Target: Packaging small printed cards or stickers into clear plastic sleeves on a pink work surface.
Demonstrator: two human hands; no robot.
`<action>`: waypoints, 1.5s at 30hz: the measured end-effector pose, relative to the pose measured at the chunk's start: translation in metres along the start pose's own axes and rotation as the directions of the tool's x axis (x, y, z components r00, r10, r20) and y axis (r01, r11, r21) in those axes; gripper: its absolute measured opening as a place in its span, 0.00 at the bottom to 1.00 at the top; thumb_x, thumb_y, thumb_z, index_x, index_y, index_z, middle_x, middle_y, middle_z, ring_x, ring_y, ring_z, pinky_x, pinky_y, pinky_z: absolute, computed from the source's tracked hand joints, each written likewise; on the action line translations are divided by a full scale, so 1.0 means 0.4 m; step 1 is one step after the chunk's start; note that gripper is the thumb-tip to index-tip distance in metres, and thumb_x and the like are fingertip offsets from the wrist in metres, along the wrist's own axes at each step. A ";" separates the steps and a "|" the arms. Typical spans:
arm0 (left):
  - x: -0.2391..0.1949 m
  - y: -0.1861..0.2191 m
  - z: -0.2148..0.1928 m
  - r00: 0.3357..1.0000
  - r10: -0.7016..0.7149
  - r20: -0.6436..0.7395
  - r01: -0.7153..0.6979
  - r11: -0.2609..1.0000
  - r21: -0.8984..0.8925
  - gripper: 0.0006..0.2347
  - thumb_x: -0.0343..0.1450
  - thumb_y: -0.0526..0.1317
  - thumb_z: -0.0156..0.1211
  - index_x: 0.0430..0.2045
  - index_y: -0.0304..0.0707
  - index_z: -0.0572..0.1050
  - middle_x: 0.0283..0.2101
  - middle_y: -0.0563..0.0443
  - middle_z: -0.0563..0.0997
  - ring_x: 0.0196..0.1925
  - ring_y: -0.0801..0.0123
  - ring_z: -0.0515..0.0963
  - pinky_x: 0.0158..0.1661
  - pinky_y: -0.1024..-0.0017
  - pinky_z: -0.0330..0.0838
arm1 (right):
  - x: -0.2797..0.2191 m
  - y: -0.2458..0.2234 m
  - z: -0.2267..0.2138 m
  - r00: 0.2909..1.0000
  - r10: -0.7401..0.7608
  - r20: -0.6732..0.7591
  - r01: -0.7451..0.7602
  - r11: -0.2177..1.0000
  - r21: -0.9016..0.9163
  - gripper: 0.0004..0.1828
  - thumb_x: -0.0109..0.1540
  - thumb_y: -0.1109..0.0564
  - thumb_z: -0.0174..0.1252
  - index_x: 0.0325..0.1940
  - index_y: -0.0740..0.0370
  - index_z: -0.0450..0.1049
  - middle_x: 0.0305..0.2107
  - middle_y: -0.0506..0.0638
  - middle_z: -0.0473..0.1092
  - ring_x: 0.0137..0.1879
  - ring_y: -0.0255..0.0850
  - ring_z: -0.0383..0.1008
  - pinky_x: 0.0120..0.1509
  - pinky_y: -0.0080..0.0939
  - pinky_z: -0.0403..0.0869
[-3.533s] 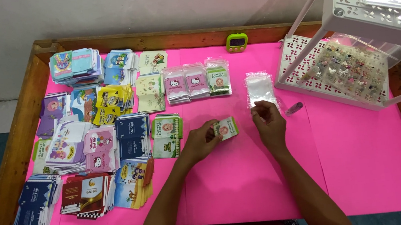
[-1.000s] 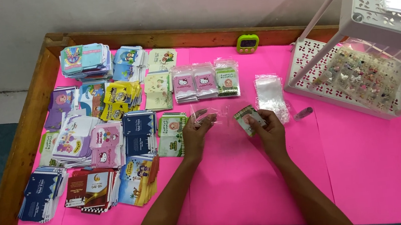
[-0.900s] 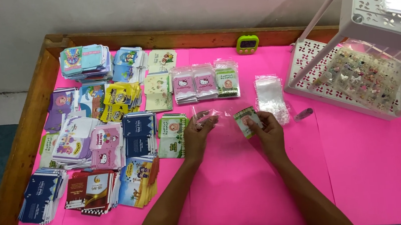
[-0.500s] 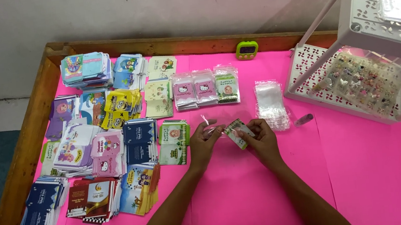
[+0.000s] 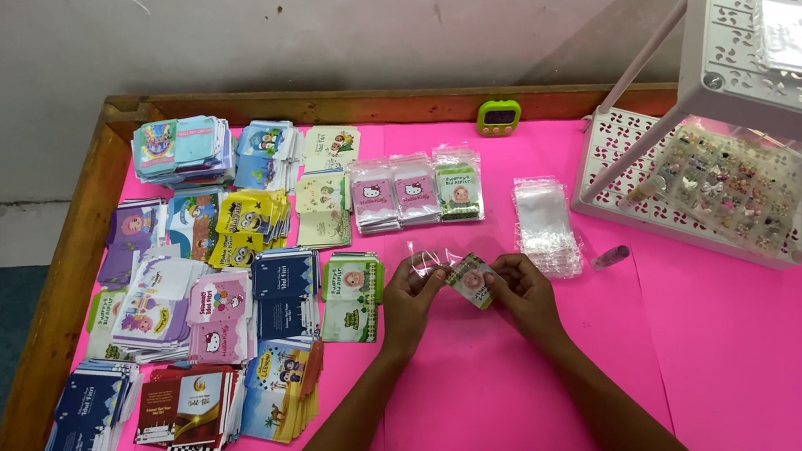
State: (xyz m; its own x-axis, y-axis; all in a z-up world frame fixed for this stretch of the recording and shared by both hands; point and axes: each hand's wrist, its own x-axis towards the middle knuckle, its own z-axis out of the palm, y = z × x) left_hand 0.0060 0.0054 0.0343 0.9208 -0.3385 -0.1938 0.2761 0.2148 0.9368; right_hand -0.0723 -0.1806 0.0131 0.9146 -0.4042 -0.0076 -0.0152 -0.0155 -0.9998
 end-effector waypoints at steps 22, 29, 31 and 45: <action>-0.031 0.038 0.021 0.997 0.058 0.050 -0.067 0.977 0.202 0.20 0.71 0.39 0.69 0.58 0.39 0.75 0.46 0.37 0.86 0.53 0.56 0.85 0.55 0.61 0.78 | -0.024 -0.073 0.022 1.000 -0.002 -0.004 0.002 1.000 0.015 0.14 0.64 0.61 0.63 0.54 0.61 0.74 0.39 0.55 0.81 0.39 0.36 0.77 0.46 0.40 0.77; -0.019 0.046 0.008 0.995 0.086 -0.052 -0.075 0.980 0.184 0.18 0.72 0.38 0.68 0.57 0.39 0.74 0.46 0.36 0.86 0.51 0.56 0.85 0.54 0.60 0.78 | -0.010 0.003 -0.005 0.999 0.052 -0.001 -0.052 0.999 0.007 0.14 0.63 0.61 0.66 0.52 0.63 0.78 0.36 0.55 0.80 0.42 0.38 0.78 0.49 0.43 0.78; -0.019 0.040 0.009 0.994 0.094 -0.049 -0.084 0.981 0.178 0.18 0.72 0.39 0.68 0.56 0.40 0.75 0.46 0.38 0.86 0.52 0.59 0.85 0.54 0.62 0.78 | -0.008 0.035 -0.011 0.998 0.054 -0.011 -0.054 0.998 -0.036 0.12 0.62 0.61 0.67 0.49 0.62 0.80 0.35 0.55 0.79 0.42 0.38 0.78 0.49 0.43 0.78; -0.036 0.034 0.040 0.996 0.085 -0.003 -0.077 0.917 0.392 0.23 0.67 0.44 0.73 0.56 0.40 0.77 0.36 0.38 0.87 0.37 0.66 0.86 0.40 0.68 0.81 | -0.010 0.030 -0.008 0.997 0.074 0.034 -0.077 0.994 0.082 0.13 0.60 0.62 0.69 0.49 0.64 0.80 0.29 0.55 0.79 0.38 0.38 0.79 0.47 0.42 0.78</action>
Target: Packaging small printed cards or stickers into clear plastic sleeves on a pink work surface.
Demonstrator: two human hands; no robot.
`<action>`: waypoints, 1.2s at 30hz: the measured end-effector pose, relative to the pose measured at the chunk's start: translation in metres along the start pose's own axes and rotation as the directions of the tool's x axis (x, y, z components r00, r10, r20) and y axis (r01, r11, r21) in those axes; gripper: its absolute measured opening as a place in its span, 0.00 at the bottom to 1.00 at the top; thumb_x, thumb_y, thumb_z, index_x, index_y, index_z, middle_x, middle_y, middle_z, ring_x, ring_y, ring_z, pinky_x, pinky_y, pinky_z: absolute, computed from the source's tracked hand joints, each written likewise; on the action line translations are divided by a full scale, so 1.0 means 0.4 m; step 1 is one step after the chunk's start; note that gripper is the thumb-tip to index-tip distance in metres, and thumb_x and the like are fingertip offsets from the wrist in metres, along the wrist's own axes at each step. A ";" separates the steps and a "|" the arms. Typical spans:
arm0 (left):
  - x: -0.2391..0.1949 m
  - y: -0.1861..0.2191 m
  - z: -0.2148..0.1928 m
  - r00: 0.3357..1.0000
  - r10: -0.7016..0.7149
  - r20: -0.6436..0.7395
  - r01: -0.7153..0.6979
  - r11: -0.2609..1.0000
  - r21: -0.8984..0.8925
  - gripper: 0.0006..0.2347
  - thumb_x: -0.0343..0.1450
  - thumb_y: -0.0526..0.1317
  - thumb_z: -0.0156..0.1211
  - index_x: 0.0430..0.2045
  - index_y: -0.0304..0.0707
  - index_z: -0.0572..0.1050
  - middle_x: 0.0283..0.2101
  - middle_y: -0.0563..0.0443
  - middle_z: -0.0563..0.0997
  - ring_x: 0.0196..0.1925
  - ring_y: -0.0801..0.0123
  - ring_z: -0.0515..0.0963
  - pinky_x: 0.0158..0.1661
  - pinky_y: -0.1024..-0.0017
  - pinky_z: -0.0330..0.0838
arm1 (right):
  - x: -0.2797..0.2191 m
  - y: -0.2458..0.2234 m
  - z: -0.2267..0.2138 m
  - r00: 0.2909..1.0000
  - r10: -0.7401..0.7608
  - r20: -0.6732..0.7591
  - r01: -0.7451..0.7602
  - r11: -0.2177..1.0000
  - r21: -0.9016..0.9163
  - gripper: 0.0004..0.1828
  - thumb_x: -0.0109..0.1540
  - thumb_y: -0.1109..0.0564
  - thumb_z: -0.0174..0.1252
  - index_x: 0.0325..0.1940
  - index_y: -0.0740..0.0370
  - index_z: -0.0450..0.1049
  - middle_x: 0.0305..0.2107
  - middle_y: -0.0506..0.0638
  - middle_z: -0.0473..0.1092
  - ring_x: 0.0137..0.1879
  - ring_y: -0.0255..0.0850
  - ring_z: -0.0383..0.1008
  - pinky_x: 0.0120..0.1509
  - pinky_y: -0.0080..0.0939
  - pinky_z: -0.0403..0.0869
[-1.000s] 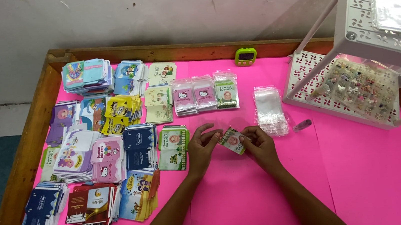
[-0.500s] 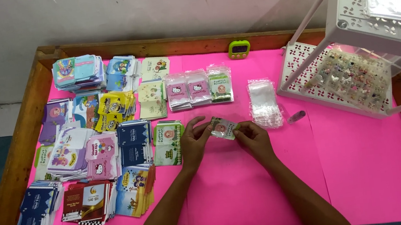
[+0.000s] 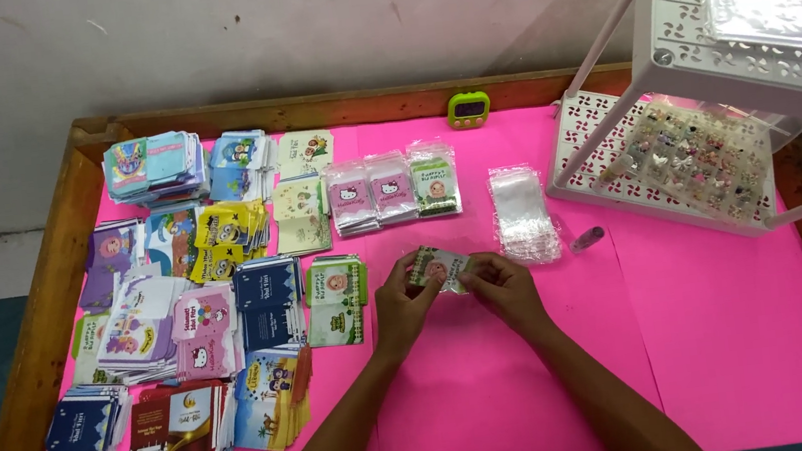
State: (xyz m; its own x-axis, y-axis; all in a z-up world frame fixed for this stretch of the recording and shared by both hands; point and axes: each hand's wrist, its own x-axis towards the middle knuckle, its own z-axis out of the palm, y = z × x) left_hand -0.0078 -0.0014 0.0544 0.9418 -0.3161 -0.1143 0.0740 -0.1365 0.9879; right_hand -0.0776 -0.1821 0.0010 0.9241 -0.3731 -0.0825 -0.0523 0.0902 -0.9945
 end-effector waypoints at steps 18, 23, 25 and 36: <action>0.038 -0.101 -0.005 0.997 0.078 -0.011 -0.078 0.992 -0.096 0.09 0.72 0.41 0.70 0.42 0.39 0.83 0.34 0.47 0.83 0.39 0.70 0.82 0.43 0.66 0.79 | 0.001 -0.044 0.007 0.997 -0.023 -0.077 0.023 1.000 0.000 0.12 0.58 0.66 0.70 0.46 0.66 0.82 0.22 0.50 0.70 0.31 0.33 0.66 0.37 0.36 0.71; 0.032 -0.058 -0.004 0.996 0.086 -0.030 -0.090 0.986 -0.139 0.08 0.72 0.38 0.69 0.43 0.39 0.83 0.36 0.45 0.85 0.40 0.67 0.84 0.45 0.65 0.80 | -0.003 -0.027 0.007 0.989 -0.016 -0.146 0.023 0.998 0.051 0.11 0.56 0.66 0.71 0.42 0.67 0.81 0.19 0.48 0.66 0.27 0.31 0.65 0.33 0.31 0.67; 0.036 -0.059 -0.008 0.993 0.116 -0.025 -0.118 0.986 -0.116 0.06 0.74 0.38 0.66 0.42 0.39 0.83 0.35 0.45 0.86 0.37 0.68 0.84 0.42 0.66 0.80 | -0.001 -0.028 0.009 0.988 -0.022 -0.151 0.032 0.997 0.067 0.10 0.56 0.66 0.72 0.40 0.66 0.80 0.19 0.47 0.65 0.26 0.30 0.65 0.32 0.31 0.67; 0.034 -0.050 -0.010 0.994 0.102 -0.028 -0.106 0.983 -0.152 0.09 0.71 0.37 0.70 0.43 0.36 0.83 0.38 0.41 0.87 0.41 0.65 0.85 0.44 0.66 0.81 | 0.007 -0.032 0.014 0.983 0.019 -0.182 0.004 0.992 0.128 0.16 0.52 0.65 0.76 0.38 0.66 0.76 0.22 0.48 0.67 0.29 0.31 0.68 0.32 0.30 0.67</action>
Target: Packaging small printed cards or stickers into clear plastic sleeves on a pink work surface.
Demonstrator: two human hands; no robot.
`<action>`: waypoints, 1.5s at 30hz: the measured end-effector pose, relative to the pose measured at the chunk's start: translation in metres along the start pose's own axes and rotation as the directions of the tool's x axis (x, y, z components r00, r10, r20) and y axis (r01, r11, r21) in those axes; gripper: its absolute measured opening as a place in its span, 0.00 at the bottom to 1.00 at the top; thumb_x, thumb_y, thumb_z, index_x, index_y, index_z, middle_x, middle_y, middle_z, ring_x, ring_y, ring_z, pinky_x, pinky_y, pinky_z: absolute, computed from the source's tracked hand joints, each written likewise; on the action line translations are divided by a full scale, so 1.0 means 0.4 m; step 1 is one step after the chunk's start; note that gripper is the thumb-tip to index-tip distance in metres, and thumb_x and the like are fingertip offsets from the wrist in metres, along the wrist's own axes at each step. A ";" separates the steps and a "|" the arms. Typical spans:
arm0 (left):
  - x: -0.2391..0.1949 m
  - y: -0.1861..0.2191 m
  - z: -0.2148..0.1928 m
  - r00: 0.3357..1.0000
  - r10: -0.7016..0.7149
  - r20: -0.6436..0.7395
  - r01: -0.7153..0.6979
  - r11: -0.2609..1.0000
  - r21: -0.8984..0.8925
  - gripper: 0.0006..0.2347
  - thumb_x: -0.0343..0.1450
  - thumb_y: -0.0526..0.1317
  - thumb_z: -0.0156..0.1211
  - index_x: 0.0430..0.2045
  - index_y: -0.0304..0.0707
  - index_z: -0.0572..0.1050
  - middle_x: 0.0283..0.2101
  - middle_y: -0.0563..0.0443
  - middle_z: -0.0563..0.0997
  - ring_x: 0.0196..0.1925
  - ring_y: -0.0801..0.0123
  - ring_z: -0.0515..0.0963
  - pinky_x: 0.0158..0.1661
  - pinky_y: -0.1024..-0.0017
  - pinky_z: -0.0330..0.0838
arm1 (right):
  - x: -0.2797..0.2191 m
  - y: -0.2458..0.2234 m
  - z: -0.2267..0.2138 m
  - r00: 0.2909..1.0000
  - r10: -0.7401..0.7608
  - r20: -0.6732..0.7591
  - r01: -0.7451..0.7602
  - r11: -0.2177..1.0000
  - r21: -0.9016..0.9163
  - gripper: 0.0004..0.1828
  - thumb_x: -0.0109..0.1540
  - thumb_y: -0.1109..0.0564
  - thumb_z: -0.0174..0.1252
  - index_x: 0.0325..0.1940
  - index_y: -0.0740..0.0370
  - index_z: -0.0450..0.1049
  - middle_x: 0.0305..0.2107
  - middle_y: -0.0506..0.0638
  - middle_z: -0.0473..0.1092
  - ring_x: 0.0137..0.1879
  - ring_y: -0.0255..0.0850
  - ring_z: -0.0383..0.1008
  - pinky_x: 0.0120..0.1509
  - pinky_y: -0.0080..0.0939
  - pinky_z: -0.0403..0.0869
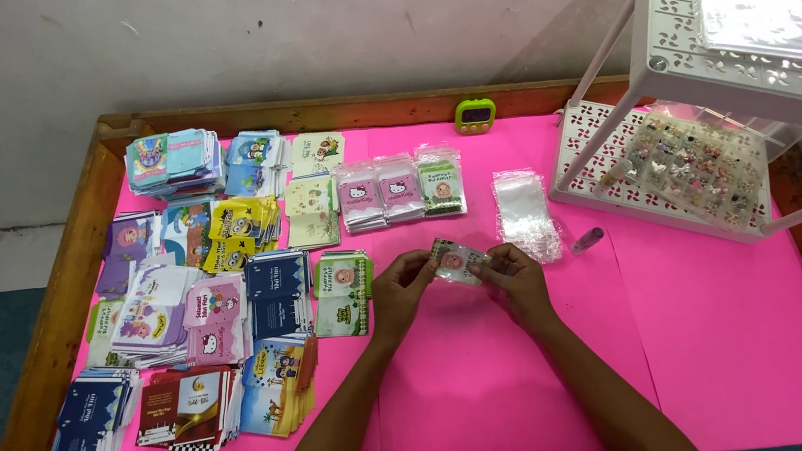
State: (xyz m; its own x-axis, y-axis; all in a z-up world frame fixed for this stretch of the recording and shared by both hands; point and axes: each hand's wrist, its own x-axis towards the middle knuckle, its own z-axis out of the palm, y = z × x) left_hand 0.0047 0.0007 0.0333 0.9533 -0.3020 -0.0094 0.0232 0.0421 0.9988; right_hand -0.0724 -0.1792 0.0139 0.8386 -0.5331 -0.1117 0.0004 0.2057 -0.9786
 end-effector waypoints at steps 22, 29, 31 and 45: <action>0.000 -0.033 0.003 0.994 -0.110 0.016 0.111 0.989 -0.098 0.12 0.69 0.36 0.71 0.42 0.36 0.76 0.38 0.47 0.80 0.40 0.65 0.80 0.45 0.64 0.77 | 0.030 0.014 -0.033 0.978 0.137 0.157 -0.158 0.978 0.135 0.29 0.74 0.39 0.40 0.54 0.64 0.78 0.38 0.57 0.79 0.45 0.43 0.80 0.54 0.38 0.76; -0.029 0.026 0.019 0.978 -0.136 0.157 0.156 0.981 -0.119 0.18 0.73 0.37 0.66 0.55 0.30 0.72 0.44 0.37 0.78 0.45 0.59 0.82 0.48 0.59 0.81 | 0.007 -0.010 -0.008 0.994 0.040 0.105 -0.016 0.976 -0.219 0.15 0.61 0.53 0.71 0.49 0.61 0.83 0.33 0.58 0.80 0.42 0.42 0.80 0.50 0.43 0.76; -0.018 0.013 0.007 0.983 -0.105 0.149 0.122 0.987 -0.107 0.14 0.75 0.37 0.62 0.55 0.31 0.74 0.45 0.35 0.81 0.46 0.56 0.84 0.49 0.59 0.81 | 0.009 -0.008 -0.006 0.996 0.032 0.085 -0.014 0.980 -0.197 0.13 0.62 0.54 0.70 0.48 0.61 0.83 0.32 0.57 0.80 0.41 0.41 0.80 0.49 0.43 0.76; 0.006 -0.008 -0.012 0.997 -0.058 0.058 0.052 0.993 0.105 0.08 0.73 0.39 0.65 0.40 0.37 0.85 0.34 0.41 0.87 0.38 0.66 0.86 0.43 0.65 0.81 | 0.001 -0.022 0.003 0.995 0.072 0.073 -0.052 0.970 -0.238 0.08 0.60 0.55 0.71 0.40 0.59 0.85 0.28 0.56 0.80 0.39 0.39 0.78 0.46 0.43 0.75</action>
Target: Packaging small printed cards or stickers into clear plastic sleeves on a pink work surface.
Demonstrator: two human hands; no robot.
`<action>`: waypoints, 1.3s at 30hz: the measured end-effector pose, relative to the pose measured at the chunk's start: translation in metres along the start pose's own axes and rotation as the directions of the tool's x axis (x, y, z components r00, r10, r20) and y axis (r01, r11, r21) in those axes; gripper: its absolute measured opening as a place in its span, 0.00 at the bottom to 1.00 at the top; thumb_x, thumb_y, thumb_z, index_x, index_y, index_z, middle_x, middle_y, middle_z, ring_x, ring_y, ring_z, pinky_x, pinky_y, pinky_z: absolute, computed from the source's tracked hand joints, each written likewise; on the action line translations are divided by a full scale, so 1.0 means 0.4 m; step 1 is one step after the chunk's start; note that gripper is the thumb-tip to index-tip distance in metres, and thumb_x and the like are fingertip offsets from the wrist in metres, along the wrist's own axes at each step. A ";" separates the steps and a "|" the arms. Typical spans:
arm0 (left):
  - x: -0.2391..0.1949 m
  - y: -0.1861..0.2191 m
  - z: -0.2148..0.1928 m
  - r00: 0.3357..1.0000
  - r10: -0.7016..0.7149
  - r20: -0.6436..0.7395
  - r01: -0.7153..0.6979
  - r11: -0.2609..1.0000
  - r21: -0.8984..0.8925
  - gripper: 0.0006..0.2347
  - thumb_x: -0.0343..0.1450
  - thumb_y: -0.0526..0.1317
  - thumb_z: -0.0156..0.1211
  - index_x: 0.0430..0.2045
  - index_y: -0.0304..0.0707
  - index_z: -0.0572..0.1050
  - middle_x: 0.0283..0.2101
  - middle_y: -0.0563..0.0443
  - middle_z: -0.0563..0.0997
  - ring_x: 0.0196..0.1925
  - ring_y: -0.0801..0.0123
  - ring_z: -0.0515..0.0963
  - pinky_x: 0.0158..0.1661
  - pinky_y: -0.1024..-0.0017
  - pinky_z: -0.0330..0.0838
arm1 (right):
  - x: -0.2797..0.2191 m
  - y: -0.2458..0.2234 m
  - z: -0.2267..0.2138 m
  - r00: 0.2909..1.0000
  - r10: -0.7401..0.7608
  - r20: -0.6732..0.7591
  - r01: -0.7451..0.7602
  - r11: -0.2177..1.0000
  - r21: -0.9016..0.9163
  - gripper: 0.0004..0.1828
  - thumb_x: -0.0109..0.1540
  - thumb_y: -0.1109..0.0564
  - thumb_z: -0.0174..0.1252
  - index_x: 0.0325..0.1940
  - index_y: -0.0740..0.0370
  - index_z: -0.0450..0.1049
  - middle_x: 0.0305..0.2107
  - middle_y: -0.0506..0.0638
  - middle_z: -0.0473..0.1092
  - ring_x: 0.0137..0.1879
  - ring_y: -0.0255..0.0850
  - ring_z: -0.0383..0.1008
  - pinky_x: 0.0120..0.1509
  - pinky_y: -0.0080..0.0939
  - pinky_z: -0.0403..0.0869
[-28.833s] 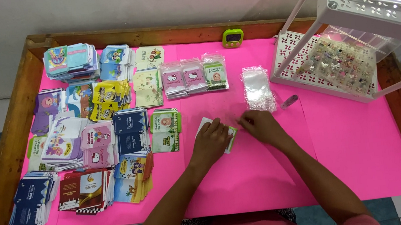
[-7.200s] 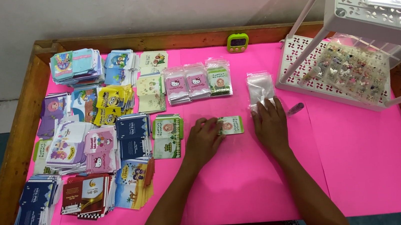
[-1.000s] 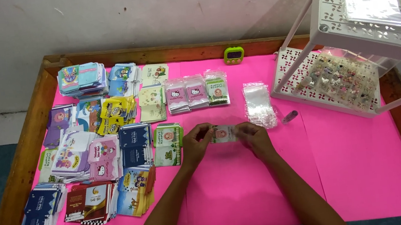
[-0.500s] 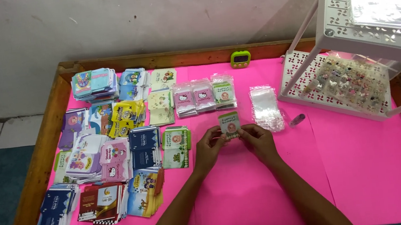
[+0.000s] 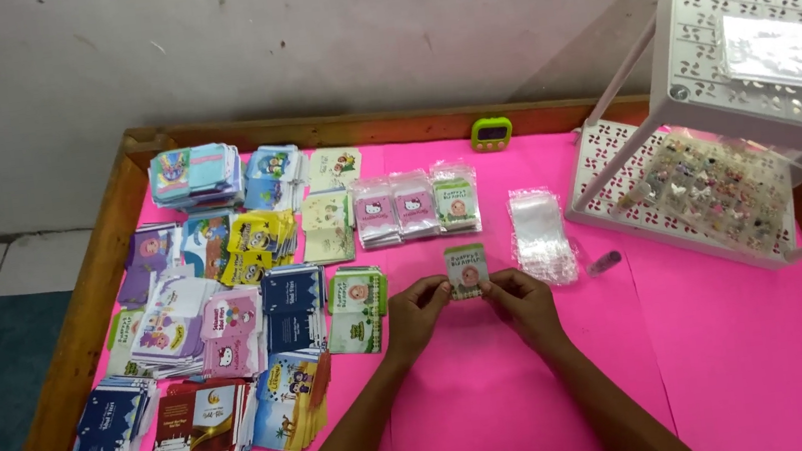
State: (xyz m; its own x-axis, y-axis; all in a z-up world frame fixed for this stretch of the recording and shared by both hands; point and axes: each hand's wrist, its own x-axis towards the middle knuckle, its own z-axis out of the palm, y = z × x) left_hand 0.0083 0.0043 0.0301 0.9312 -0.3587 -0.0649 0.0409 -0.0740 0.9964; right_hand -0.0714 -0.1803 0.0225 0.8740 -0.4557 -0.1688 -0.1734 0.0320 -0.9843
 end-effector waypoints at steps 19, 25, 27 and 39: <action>-0.006 -0.011 0.009 0.995 0.091 0.034 -0.092 0.994 0.060 0.07 0.72 0.37 0.66 0.40 0.37 0.85 0.37 0.40 0.87 0.40 0.58 0.87 0.42 0.64 0.83 | 0.001 0.024 0.001 0.996 -0.054 -0.075 0.062 0.993 0.102 0.08 0.60 0.56 0.72 0.36 0.63 0.82 0.22 0.51 0.74 0.32 0.33 0.69 0.36 0.35 0.69; 0.013 -0.055 0.001 0.987 0.152 0.050 -0.157 0.981 0.117 0.06 0.72 0.35 0.65 0.39 0.40 0.85 0.36 0.42 0.87 0.41 0.59 0.87 0.42 0.65 0.83 | -0.018 -0.067 0.001 0.989 -0.144 -0.015 0.144 0.969 0.202 0.26 0.62 0.58 0.66 0.64 0.58 0.71 0.43 0.49 0.75 0.48 0.33 0.73 0.57 0.36 0.72; 0.020 -0.073 -0.003 0.984 0.167 0.066 -0.174 0.978 0.117 0.06 0.72 0.36 0.64 0.39 0.41 0.85 0.36 0.44 0.87 0.41 0.60 0.87 0.41 0.65 0.83 | -0.017 -0.085 -0.006 0.991 -0.130 -0.034 0.133 0.982 0.133 0.22 0.62 0.57 0.67 0.60 0.59 0.73 0.47 0.56 0.77 0.53 0.42 0.75 0.60 0.47 0.72; 0.013 -0.058 -0.007 0.982 0.174 0.068 -0.182 0.975 0.129 0.06 0.73 0.38 0.65 0.39 0.39 0.85 0.36 0.42 0.86 0.40 0.59 0.86 0.41 0.64 0.82 | -0.022 -0.051 -0.020 0.981 -0.169 -0.096 0.176 0.982 0.064 0.15 0.58 0.59 0.72 0.49 0.59 0.81 0.43 0.56 0.79 0.44 0.44 0.80 0.55 0.49 0.77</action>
State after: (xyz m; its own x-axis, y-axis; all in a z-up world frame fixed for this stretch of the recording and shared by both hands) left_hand 0.0134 0.0068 0.0069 0.8974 -0.4282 0.1065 -0.1761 -0.1265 0.9762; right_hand -0.0792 -0.1842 0.0445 0.8429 -0.5380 0.0059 0.0125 0.0086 -0.9999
